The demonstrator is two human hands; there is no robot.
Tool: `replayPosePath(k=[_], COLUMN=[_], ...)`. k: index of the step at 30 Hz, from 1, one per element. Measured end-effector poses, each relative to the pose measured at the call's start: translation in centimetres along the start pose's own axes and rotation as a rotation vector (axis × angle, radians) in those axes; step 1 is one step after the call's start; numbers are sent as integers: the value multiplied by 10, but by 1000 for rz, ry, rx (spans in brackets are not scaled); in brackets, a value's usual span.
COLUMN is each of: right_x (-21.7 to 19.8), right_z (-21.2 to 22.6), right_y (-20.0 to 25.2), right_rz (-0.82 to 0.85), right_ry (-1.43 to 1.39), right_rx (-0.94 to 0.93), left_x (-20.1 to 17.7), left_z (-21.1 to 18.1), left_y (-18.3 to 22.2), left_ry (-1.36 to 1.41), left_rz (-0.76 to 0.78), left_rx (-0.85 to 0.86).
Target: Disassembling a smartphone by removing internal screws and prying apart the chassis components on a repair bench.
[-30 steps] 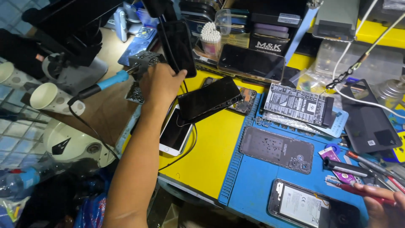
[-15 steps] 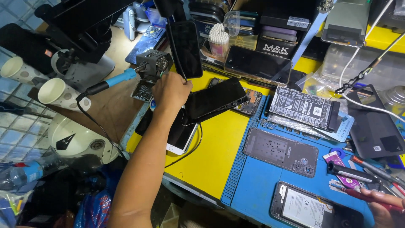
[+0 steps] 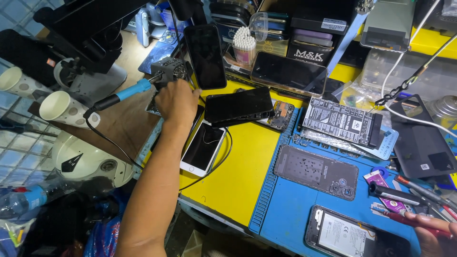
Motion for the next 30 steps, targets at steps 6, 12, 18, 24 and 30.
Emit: replayPosePath(k=[6, 12, 18, 24, 30], right_x=[2, 11, 11, -5, 17], right_z=[11, 17, 22, -2, 34], right_y=[-1, -1, 0, 3, -1], right_rz=[3, -54, -67, -27, -91], right_ry=[-7, 3, 21, 37, 31], right_rx=[51, 20, 21, -2, 27], left_x=[-19, -15, -3, -5, -7], left_z=[-8, -36, -55, -62, -61], left_y=[5, -28, -46, -56, -62], left_ry=[528, 434, 435, 522, 566], left_rz=[-427, -416, -463, -480, -558], left_rx=[155, 47, 41, 57, 92])
Point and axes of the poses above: each hand's wrist, its own y-axis away from the middle knuckle, its own x-axis out of the palm, z = x × y, the point moved 3 cm from there along -y, towards the middle knuckle, and after that the axes turned 9 degrees about -y, right-handed, at the moved point
